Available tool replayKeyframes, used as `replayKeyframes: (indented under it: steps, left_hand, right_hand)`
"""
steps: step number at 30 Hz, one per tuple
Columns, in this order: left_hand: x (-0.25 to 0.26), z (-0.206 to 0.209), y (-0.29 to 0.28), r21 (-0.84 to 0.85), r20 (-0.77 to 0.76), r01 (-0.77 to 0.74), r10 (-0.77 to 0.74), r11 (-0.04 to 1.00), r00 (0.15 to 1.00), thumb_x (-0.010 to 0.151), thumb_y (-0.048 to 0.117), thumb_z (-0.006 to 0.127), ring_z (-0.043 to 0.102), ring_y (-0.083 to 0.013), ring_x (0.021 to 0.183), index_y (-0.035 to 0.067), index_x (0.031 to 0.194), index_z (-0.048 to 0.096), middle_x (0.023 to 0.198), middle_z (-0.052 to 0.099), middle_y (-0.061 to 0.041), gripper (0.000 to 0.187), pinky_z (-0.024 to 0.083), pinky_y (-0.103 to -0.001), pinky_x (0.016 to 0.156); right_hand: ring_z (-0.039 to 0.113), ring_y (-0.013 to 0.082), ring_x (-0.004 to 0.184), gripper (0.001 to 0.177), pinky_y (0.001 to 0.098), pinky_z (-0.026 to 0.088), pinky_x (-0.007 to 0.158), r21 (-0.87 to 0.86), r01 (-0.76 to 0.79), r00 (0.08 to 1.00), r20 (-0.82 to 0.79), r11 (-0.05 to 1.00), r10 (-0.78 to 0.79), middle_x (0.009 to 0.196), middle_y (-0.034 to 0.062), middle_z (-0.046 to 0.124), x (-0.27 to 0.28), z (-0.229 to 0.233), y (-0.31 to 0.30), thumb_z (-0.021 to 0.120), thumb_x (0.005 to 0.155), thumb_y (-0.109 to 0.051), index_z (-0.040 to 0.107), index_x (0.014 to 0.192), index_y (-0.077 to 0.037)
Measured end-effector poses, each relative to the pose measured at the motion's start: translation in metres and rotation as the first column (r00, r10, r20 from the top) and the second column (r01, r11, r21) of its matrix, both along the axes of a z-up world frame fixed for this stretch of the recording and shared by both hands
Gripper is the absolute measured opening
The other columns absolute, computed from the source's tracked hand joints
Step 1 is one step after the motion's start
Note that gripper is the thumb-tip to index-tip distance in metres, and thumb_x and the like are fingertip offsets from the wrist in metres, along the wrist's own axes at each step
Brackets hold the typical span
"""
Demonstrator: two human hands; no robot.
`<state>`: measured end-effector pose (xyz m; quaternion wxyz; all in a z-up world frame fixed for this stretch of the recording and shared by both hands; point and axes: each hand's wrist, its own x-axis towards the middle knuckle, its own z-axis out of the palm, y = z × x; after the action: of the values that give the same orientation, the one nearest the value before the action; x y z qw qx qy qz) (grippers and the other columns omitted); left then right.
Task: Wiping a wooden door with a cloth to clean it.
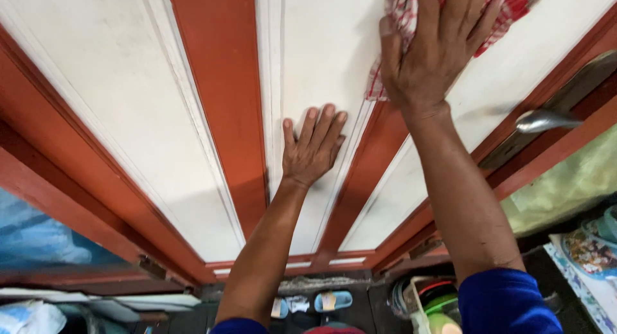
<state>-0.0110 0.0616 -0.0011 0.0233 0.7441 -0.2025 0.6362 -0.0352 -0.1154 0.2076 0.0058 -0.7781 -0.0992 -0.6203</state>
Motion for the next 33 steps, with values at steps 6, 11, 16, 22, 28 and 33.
replayKeyframes:
  steps: [6,11,16,22,28,33]
  left_hand:
    - [-0.005,-0.004,0.004,0.040,-0.103,-0.055,0.059,0.998,0.993,0.117,0.029,0.055,0.010,-0.0218,0.165,0.027,0.168,0.035,0.175,0.023,0.001,0.055,-0.002,-0.057,0.134]
    - [0.003,-0.025,0.024,0.009,-0.096,-0.051,0.052,0.999,0.994,0.121,0.038,0.048,0.001,-0.0285,0.165,0.025,0.170,0.024,0.178,0.010,-0.004,0.056,-0.004,-0.063,0.131]
    - [0.009,-0.037,0.027,-0.003,-0.089,-0.055,0.055,0.998,0.995,0.121,0.046,0.045,0.001,-0.0274,0.165,0.030,0.171,0.023,0.178,0.011,-0.003,0.057,0.001,-0.064,0.131]
    - [0.007,-0.035,0.032,0.017,-0.092,-0.033,0.034,0.999,0.995,0.121,0.044,0.050,0.002,-0.0282,0.165,0.028,0.172,0.026,0.178,0.012,-0.004,0.058,0.003,-0.064,0.131]
    - [0.004,-0.030,0.032,0.016,-0.079,-0.033,0.035,0.999,0.996,0.119,0.044,0.052,0.004,-0.0293,0.165,0.028,0.171,0.027,0.177,0.014,-0.004,0.060,0.003,-0.064,0.131]
    - [0.004,-0.030,0.033,0.018,-0.085,-0.035,0.036,0.999,0.996,0.119,0.045,0.051,0.002,-0.0290,0.164,0.028,0.172,0.023,0.178,0.011,-0.004,0.063,0.003,-0.063,0.130]
  right_hand:
    - [0.017,0.0410,0.158,0.059,0.0636,0.007,0.131,-0.034,0.024,0.999,0.040,0.999,-0.023,0.167,0.0210,0.029,0.016,-0.092,-0.011,0.055,0.118,-0.050,0.055,0.158,-0.007]
    - [0.015,0.0398,0.157,0.068,0.0672,0.009,0.129,-0.020,0.038,0.994,0.103,0.999,-0.036,0.165,0.0216,0.028,0.031,-0.175,-0.012,0.039,0.111,-0.060,0.063,0.147,-0.008]
    - [0.017,0.0477,0.152,0.067,0.0761,0.009,0.121,-0.014,0.037,0.999,-0.005,0.999,-0.037,0.159,0.0307,0.034,0.012,-0.251,-0.006,0.041,0.107,-0.060,0.069,0.134,-0.006]
    - [0.027,0.0565,0.144,0.058,0.0824,0.008,0.117,-0.010,-0.056,0.987,-0.153,0.998,0.054,0.132,0.0322,0.046,-0.006,-0.329,-0.004,0.062,0.099,-0.049,0.072,0.125,0.001]
    - [0.027,0.0572,0.143,0.055,0.0821,0.008,0.117,-0.059,-0.119,0.980,-0.168,0.991,0.108,0.131,0.0323,0.046,-0.006,-0.310,-0.004,0.068,0.098,-0.045,0.071,0.127,0.002]
    - [0.019,0.0531,0.151,0.061,0.0784,0.006,0.121,0.029,-0.060,0.996,-0.066,0.998,0.061,0.154,0.0364,0.037,0.005,-0.234,0.005,0.059,0.101,-0.050,0.068,0.133,0.000]
